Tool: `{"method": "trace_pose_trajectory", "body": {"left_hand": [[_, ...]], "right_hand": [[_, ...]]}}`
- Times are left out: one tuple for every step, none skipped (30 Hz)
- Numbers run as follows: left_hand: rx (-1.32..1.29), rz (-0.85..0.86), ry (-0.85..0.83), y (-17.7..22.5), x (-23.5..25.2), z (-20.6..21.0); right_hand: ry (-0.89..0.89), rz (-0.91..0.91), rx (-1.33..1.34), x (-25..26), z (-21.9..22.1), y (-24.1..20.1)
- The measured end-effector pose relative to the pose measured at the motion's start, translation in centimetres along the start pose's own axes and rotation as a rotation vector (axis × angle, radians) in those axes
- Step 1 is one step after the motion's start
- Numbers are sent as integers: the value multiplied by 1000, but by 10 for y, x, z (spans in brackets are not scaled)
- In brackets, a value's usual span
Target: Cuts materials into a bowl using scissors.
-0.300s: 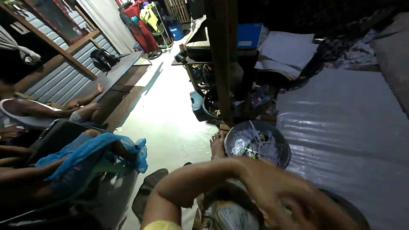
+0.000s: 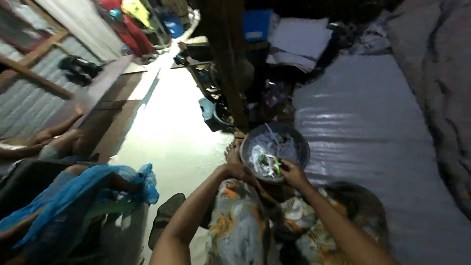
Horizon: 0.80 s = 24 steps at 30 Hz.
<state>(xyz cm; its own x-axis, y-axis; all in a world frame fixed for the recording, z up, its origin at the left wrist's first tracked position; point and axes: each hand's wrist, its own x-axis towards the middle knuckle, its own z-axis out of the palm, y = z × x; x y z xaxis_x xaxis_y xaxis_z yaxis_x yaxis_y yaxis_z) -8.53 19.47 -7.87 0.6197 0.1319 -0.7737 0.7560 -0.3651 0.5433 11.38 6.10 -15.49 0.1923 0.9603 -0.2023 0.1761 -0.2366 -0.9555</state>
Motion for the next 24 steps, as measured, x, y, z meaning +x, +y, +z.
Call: {"method": "trace_pose_trajectory", "body": {"left_hand": [[73,-55,3,-3,11,0],[140,-89,12,-5,20,0],[187,-108,44,-9,28,-1],[216,-140,92,-15,34,-2],[226,-159,148,-20,38,-3],[237,-163,181,-24,41,-3],[262,-159,191,-28,43,-3],[297,-166,194,-29,46,-3],[333,-184,207,-30,48,-3],[378,-211,230,-28,47,-5],[393,-256,269,-23,44,-8],[384,-315,297,-14,39,-15],[382,-360,313,-1,34,-26],[378,-344,336,11,28,-39],[348,-262,366,21,24,-52],[288,-135,409,28,22,-64],[214,4,475,29,25,-73],[121,139,562,24,33,-76],[22,229,629,19,42,-75],[-92,268,657,21,48,-71],[-210,272,659,32,49,-64],[-316,261,637,48,50,-58],[-402,255,605,61,52,-52],[-455,263,569,67,55,-46]], "right_hand": [[-8,6,-11,1,0,-1],[-11,12,-5,2,0,1],[-18,21,15,4,0,3],[-22,30,37,6,0,6],[-23,38,51,7,-1,7],[-24,44,60,7,-2,7],[-23,50,68,7,-2,8],[-16,55,70,7,-2,8],[-5,59,61,8,-3,8],[11,59,46,10,-4,8],[24,66,32,13,-5,8],[36,73,19,15,-6,7],[46,86,13,17,-7,5],[54,100,12,17,-9,3],[64,110,14,16,-12,1],[73,113,23,13,-14,-1],[79,113,34,10,-16,-4],[88,107,43,6,-17,-6],[98,99,51,2,-17,-9],[108,98,56,-2,-18,-11],[114,102,58,-6,-19,-12],[119,105,60,-9,-21,-13],[127,105,57,-11,-22,-12],[134,105,49,-12,-23,-11]]}}
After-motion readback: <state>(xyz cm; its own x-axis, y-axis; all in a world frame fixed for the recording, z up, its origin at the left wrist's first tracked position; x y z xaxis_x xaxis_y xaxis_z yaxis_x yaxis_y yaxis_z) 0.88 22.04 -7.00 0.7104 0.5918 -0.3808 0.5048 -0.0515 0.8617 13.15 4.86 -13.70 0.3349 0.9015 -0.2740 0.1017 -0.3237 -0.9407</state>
